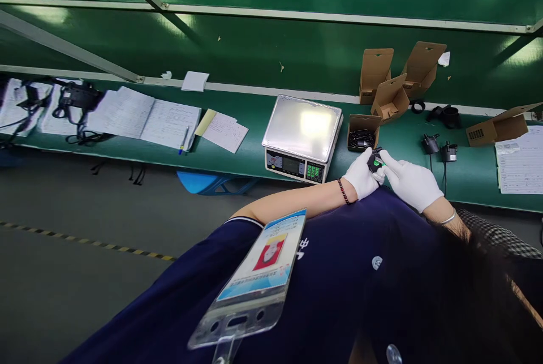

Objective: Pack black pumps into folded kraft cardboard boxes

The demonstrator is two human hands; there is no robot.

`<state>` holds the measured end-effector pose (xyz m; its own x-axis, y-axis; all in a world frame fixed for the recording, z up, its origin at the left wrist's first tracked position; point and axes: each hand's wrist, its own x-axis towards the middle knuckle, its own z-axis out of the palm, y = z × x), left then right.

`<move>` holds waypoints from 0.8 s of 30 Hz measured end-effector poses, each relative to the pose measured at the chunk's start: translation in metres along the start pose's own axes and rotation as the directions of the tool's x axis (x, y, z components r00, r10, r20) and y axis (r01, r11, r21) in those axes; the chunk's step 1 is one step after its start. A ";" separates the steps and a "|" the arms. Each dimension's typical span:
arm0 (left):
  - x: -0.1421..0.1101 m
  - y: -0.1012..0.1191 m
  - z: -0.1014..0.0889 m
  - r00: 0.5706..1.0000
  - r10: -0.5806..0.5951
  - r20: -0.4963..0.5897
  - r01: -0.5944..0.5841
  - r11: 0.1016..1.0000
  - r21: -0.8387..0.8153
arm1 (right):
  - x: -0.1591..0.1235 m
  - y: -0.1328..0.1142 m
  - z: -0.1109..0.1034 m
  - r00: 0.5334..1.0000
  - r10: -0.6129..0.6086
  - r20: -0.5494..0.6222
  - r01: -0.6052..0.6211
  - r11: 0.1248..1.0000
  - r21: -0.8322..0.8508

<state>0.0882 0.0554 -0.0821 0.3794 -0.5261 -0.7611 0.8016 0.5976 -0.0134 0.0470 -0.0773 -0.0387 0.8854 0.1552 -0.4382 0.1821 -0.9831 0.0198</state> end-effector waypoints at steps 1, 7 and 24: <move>0.000 0.000 0.000 1.000 -0.003 -0.001 0.003 1.000 0.000 | 0.000 0.000 0.000 1.000 0.002 0.002 -0.002 1.000 -0.002; -0.001 0.001 0.000 1.000 -0.004 0.000 0.004 1.000 -0.004 | 0.001 0.000 0.003 1.000 0.011 0.006 -0.011 1.000 -0.002; -0.002 0.000 0.001 1.000 0.012 -0.024 -0.012 1.000 0.013 | 0.001 -0.001 0.003 1.000 0.019 0.004 -0.019 1.000 -0.016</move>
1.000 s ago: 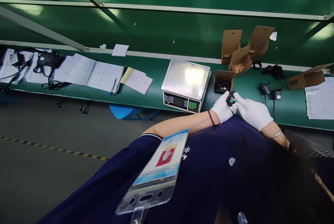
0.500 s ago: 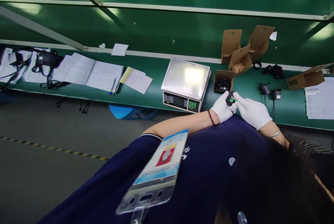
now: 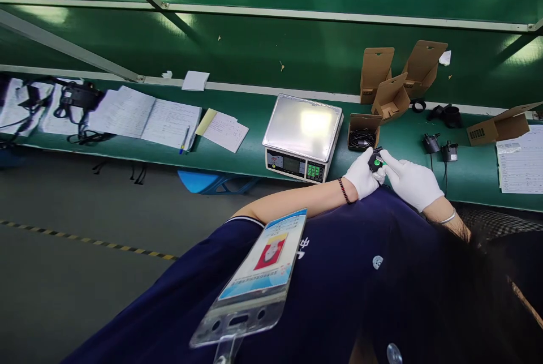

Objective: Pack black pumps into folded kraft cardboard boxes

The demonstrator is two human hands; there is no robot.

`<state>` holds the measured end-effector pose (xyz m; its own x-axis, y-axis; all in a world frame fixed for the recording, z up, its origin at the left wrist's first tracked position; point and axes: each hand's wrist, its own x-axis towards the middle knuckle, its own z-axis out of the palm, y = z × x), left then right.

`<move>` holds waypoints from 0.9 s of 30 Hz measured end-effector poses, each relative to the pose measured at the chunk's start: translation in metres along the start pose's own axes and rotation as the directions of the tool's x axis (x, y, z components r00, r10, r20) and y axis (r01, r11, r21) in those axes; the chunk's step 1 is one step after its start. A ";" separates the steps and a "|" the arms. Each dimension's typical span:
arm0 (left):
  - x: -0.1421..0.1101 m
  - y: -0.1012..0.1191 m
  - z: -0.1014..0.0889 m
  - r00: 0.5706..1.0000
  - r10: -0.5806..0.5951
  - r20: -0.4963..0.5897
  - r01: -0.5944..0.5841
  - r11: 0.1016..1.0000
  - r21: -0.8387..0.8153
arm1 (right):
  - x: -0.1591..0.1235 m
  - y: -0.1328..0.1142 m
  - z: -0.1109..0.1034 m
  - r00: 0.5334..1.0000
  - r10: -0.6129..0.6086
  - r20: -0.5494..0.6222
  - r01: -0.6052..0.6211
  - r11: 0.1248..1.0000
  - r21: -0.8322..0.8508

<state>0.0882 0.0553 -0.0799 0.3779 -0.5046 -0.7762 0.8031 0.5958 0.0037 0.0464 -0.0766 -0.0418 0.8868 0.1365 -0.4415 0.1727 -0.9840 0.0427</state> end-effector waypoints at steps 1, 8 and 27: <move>0.000 0.000 0.000 1.000 -0.002 -0.002 0.002 1.000 0.001 | 0.000 0.000 0.000 1.000 -0.001 -0.002 0.001 1.000 0.001; -0.001 0.000 0.000 1.000 -0.021 0.019 0.022 1.000 -0.011 | 0.001 0.002 0.001 1.000 0.005 -0.023 -0.005 0.999 0.032; -0.001 0.002 -0.001 0.998 -0.010 0.063 0.012 1.000 -0.020 | -0.010 0.009 0.010 1.000 0.006 0.006 -0.006 0.994 0.106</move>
<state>0.0885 0.0579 -0.0797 0.3977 -0.5488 -0.7353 0.7982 0.6021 -0.0176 0.0350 -0.0877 -0.0459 0.8853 0.1302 -0.4463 0.1209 -0.9914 -0.0494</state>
